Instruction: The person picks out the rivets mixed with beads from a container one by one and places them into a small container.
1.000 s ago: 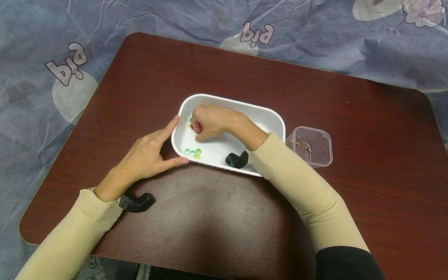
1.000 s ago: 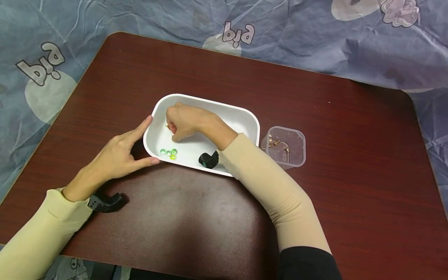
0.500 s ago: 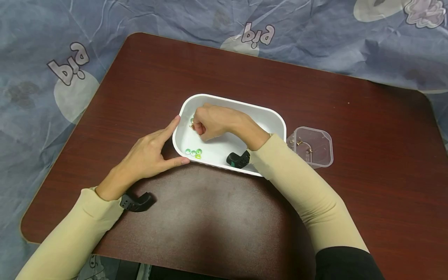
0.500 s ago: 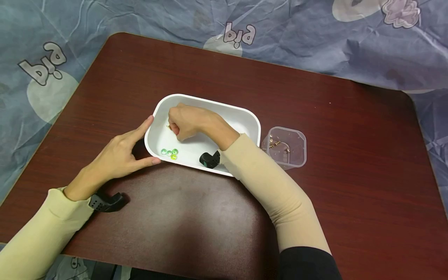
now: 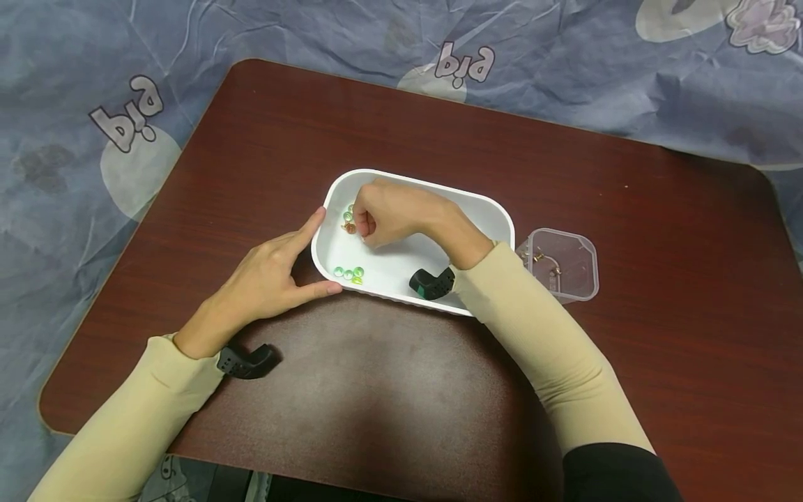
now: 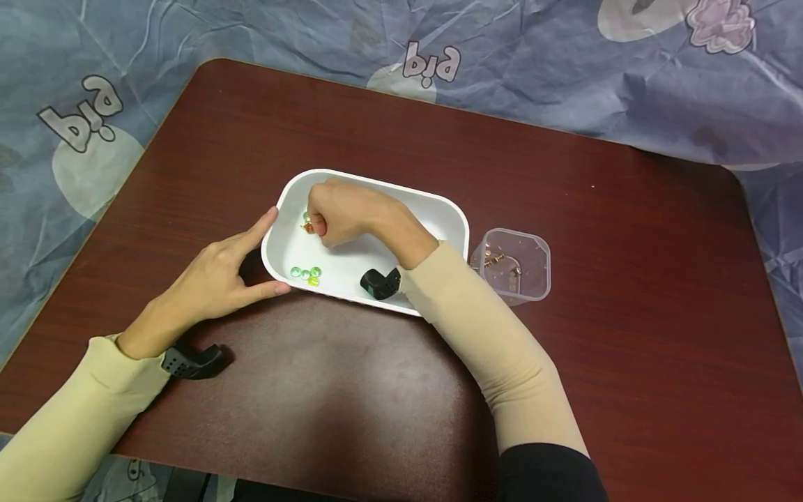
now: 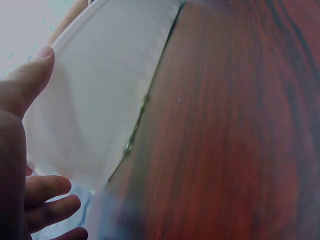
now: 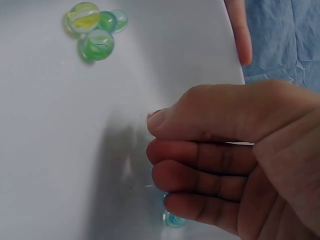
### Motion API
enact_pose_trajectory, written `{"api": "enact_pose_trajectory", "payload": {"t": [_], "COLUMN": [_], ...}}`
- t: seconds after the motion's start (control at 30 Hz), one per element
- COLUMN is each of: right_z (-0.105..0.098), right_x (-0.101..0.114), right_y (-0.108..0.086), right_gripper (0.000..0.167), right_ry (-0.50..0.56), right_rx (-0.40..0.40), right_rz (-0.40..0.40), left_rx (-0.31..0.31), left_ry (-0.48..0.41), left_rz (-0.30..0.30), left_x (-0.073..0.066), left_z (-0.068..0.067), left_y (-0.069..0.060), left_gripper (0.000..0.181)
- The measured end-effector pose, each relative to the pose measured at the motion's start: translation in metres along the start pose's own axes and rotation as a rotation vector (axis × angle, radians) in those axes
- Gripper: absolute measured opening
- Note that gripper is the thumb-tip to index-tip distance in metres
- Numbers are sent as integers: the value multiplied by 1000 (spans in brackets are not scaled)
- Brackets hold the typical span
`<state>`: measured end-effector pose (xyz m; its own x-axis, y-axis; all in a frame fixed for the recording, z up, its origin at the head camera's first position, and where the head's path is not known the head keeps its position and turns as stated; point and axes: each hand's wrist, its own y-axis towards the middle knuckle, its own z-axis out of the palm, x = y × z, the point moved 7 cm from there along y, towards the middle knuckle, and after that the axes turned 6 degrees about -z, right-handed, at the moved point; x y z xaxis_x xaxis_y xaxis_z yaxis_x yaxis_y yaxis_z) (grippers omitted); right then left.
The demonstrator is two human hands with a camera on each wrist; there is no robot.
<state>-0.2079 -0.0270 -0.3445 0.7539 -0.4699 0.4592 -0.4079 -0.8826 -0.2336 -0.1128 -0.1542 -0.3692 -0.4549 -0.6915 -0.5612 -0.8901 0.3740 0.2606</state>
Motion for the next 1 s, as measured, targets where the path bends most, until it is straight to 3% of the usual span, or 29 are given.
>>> {"api": "enact_pose_trajectory", "payload": {"t": [0.27, 0.7, 1.0], "right_z": [-7, -11, -17], "right_x": [0, -5, 0], "right_y": [-7, -17, -22], "right_gripper": [14, 7, 10], "right_ry": [56, 98, 47], "right_rx": [-46, -58, -123], "right_rz": [-41, -19, -25], "left_rx": [-2, 2, -1], "left_ry": [-1, -4, 2], "left_rz": [4, 4, 2], "left_x": [-1, -1, -1], "left_z": [0, 0, -1], "left_y": [0, 0, 0], "left_gripper": [102, 101, 102]}}
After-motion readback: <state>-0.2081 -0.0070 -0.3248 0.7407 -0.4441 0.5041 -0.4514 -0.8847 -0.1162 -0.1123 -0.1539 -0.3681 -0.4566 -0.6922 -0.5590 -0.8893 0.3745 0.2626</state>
